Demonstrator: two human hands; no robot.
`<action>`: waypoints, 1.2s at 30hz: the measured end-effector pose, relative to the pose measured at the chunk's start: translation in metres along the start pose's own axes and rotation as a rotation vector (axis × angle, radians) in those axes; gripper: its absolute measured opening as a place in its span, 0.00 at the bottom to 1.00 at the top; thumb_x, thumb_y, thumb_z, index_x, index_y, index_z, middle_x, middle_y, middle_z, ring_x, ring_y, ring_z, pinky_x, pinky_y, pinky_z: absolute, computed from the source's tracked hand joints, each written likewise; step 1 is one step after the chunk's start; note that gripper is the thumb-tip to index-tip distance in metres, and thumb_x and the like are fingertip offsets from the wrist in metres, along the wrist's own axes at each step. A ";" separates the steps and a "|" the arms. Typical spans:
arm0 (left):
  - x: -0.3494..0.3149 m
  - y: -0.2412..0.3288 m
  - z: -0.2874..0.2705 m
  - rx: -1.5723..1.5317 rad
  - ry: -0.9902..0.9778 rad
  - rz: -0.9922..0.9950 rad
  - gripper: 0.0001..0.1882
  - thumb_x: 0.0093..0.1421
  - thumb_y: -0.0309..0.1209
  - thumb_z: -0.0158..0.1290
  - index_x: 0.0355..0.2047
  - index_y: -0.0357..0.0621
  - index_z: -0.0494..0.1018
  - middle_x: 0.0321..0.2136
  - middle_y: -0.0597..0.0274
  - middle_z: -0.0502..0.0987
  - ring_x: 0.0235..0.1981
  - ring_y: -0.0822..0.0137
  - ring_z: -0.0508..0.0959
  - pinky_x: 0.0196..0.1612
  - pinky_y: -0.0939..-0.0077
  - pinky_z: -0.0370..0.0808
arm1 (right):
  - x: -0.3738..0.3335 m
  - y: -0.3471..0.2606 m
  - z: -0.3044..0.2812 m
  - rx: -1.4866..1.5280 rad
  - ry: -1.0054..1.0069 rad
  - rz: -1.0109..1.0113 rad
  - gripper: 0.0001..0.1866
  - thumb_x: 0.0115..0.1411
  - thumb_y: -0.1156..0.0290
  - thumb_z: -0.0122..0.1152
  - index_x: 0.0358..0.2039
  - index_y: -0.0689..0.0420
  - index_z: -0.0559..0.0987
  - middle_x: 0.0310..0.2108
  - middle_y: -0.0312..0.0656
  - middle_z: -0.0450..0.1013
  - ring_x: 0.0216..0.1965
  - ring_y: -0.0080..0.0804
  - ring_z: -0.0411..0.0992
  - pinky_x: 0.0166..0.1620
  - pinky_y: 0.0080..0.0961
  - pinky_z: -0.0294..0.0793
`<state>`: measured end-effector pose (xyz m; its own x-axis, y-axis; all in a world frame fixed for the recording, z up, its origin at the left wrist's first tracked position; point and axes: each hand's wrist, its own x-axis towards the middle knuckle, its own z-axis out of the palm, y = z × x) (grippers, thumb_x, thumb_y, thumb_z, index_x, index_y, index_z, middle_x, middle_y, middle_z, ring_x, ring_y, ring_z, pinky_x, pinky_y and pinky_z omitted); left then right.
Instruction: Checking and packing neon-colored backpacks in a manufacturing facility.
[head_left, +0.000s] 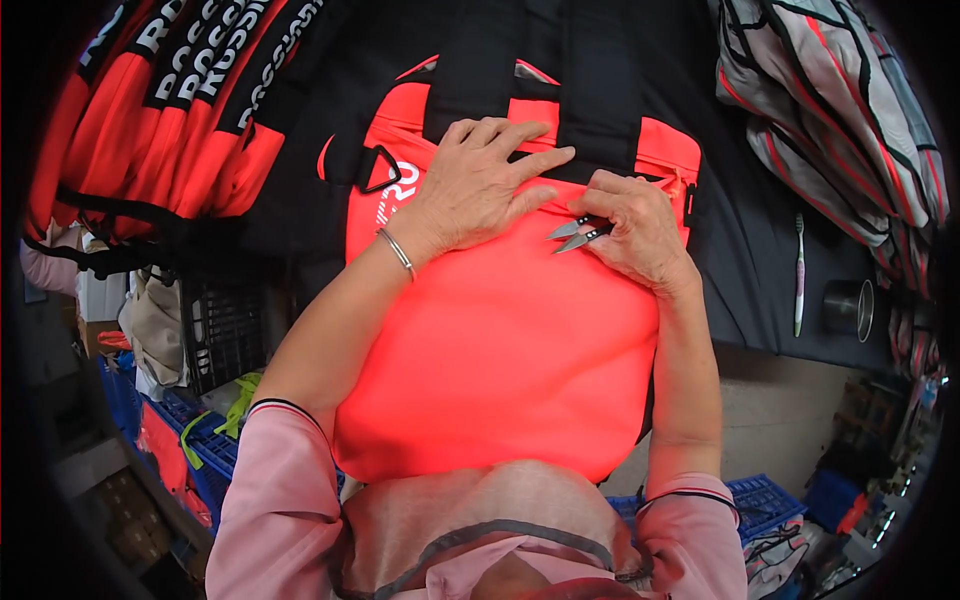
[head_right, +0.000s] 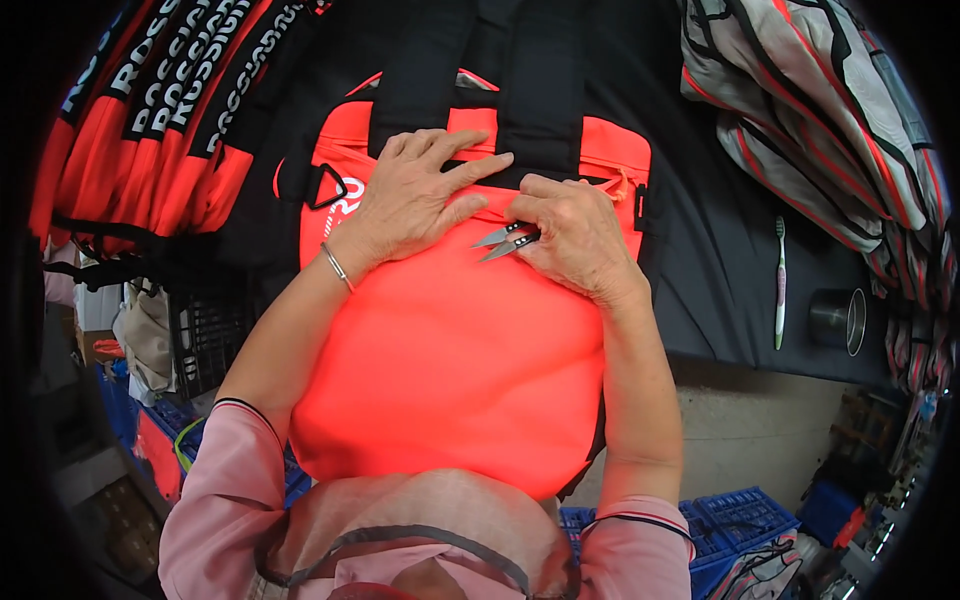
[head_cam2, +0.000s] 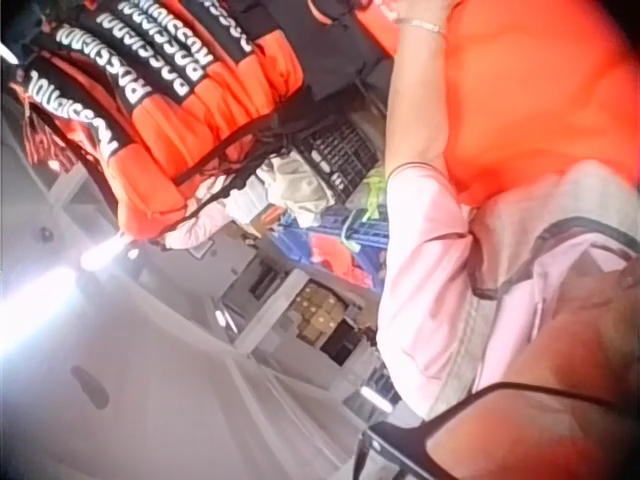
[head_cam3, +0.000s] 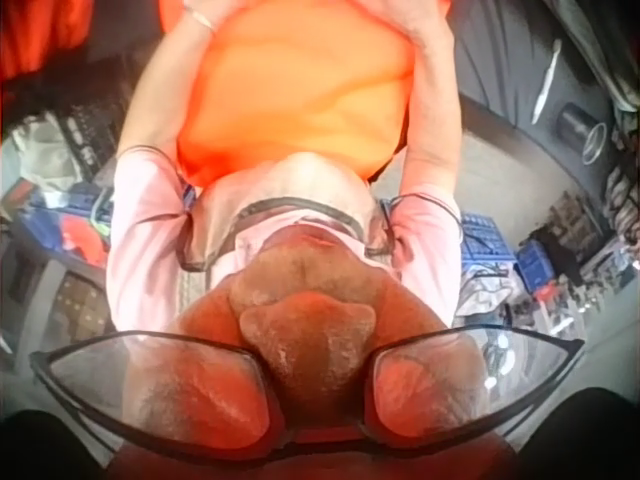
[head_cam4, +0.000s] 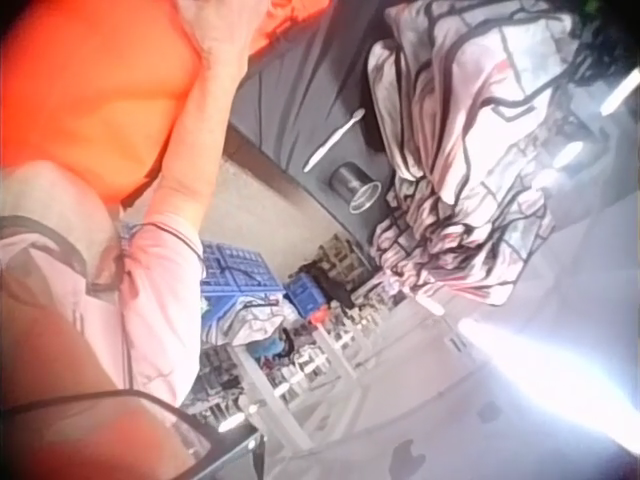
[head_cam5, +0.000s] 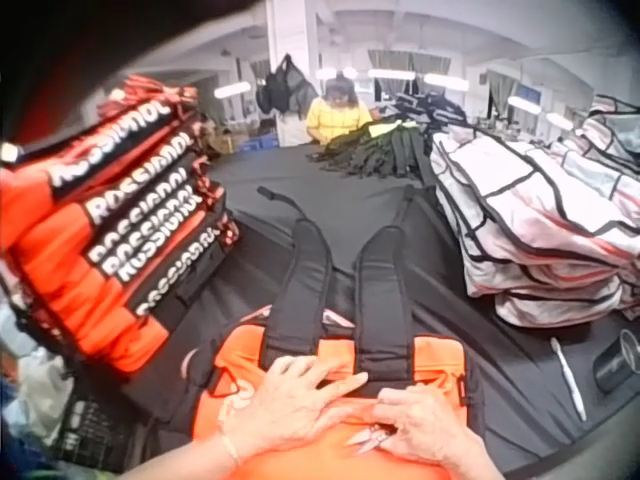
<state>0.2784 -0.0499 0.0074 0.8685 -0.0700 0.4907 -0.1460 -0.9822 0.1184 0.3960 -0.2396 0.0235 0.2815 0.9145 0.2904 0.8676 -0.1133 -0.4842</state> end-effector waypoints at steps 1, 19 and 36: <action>-0.001 0.000 0.000 -0.009 -0.060 -0.027 0.18 0.64 0.42 0.52 0.53 0.55 0.76 0.51 0.67 0.75 0.50 0.62 0.71 0.54 0.62 0.64 | -0.001 0.001 0.001 0.003 -0.002 -0.002 0.11 0.39 0.76 0.70 0.27 0.59 0.79 0.23 0.38 0.69 0.23 0.36 0.69 0.27 0.31 0.65; -0.080 -0.065 -0.100 -0.065 0.114 -0.743 0.33 0.46 0.42 0.70 0.50 0.41 0.74 0.44 0.56 0.77 0.44 0.57 0.77 0.49 0.66 0.74 | 0.000 0.004 0.010 0.159 0.124 0.125 0.13 0.43 0.74 0.74 0.25 0.60 0.75 0.22 0.37 0.67 0.22 0.32 0.69 0.27 0.25 0.65; -0.159 -0.009 -0.100 -0.353 0.337 -0.846 0.24 0.52 0.25 0.64 0.49 0.31 0.73 0.40 0.51 0.80 0.40 0.64 0.81 0.45 0.75 0.76 | 0.000 0.012 0.019 0.186 0.198 0.248 0.13 0.50 0.75 0.73 0.25 0.61 0.74 0.22 0.34 0.68 0.23 0.20 0.65 0.28 0.19 0.64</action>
<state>0.0946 -0.0128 0.0145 0.5786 0.7418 0.3391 0.2820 -0.5720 0.7702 0.3988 -0.2337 0.0023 0.5640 0.7729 0.2906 0.6787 -0.2334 -0.6964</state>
